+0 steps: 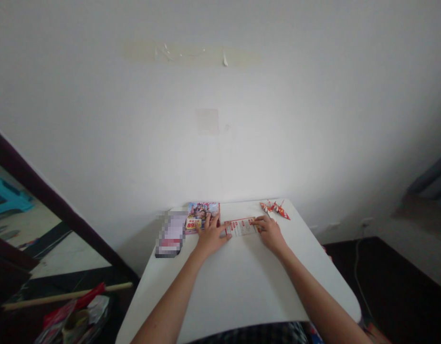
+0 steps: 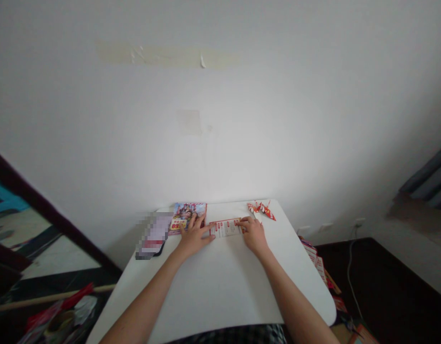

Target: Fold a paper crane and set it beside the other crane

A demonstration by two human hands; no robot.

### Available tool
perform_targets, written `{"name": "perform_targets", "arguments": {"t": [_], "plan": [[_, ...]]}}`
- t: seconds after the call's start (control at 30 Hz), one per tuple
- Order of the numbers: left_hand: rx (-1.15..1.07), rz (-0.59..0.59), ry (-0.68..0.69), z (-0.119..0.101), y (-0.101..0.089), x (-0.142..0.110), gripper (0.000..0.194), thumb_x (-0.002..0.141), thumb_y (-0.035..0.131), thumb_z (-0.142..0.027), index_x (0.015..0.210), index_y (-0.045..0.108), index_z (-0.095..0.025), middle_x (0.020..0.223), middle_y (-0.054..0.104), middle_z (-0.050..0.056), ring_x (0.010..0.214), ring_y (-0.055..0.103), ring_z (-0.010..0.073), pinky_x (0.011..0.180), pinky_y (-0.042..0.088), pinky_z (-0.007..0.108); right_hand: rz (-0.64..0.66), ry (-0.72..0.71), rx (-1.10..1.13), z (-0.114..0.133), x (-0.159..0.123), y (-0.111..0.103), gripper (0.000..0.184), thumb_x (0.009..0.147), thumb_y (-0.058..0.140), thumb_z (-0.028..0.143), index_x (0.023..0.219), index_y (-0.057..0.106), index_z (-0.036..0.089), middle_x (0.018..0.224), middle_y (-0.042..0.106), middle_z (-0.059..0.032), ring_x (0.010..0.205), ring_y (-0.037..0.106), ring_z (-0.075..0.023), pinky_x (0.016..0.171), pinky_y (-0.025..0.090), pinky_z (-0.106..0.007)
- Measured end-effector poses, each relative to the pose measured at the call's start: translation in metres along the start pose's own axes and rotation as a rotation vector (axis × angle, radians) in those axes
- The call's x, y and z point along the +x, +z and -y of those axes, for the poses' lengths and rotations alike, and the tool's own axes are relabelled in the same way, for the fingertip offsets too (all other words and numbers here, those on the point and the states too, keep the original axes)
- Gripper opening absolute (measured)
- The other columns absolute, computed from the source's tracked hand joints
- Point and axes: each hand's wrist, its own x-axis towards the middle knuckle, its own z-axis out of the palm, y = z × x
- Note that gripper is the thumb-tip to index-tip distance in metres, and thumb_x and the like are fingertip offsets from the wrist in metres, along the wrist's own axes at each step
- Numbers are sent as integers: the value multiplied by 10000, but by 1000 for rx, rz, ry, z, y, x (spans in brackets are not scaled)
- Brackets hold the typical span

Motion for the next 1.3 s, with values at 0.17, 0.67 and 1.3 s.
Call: {"name": "perform_targets", "arguments": {"t": [0.17, 0.67, 1.3], "plan": [[17, -107, -72, -19, 8, -5, 475, 837, 593, -505, 1309, 618, -462, 1609, 383, 2, 1515, 185, 393, 1117, 86, 806, -83, 0, -107, 18, -10, -2, 300, 881, 557, 220, 1121, 726, 287, 1238, 651, -40, 1123, 537, -248, 1011, 364, -414], [79, -280, -111, -51, 23, -5, 562, 824, 555, -655, 1225, 655, -275, 1568, 424, 121, 1486, 230, 403, 1133, 101, 792, -142, 45, -166, 38, -14, 2, 419, 808, 708, 470, 1176, 660, 276, 1234, 596, -68, 1148, 500, -276, 1004, 365, -410], [-15, -90, -170, -41, 8, 0, 577, 754, 654, -585, 1280, 609, -352, 1668, 255, 30, 1530, 88, 429, 1096, 118, 826, -80, 112, -36, 26, -5, 6, 423, 778, 760, 417, 1187, 691, 333, 1249, 562, -62, 1157, 493, -272, 1000, 369, -421]]}}
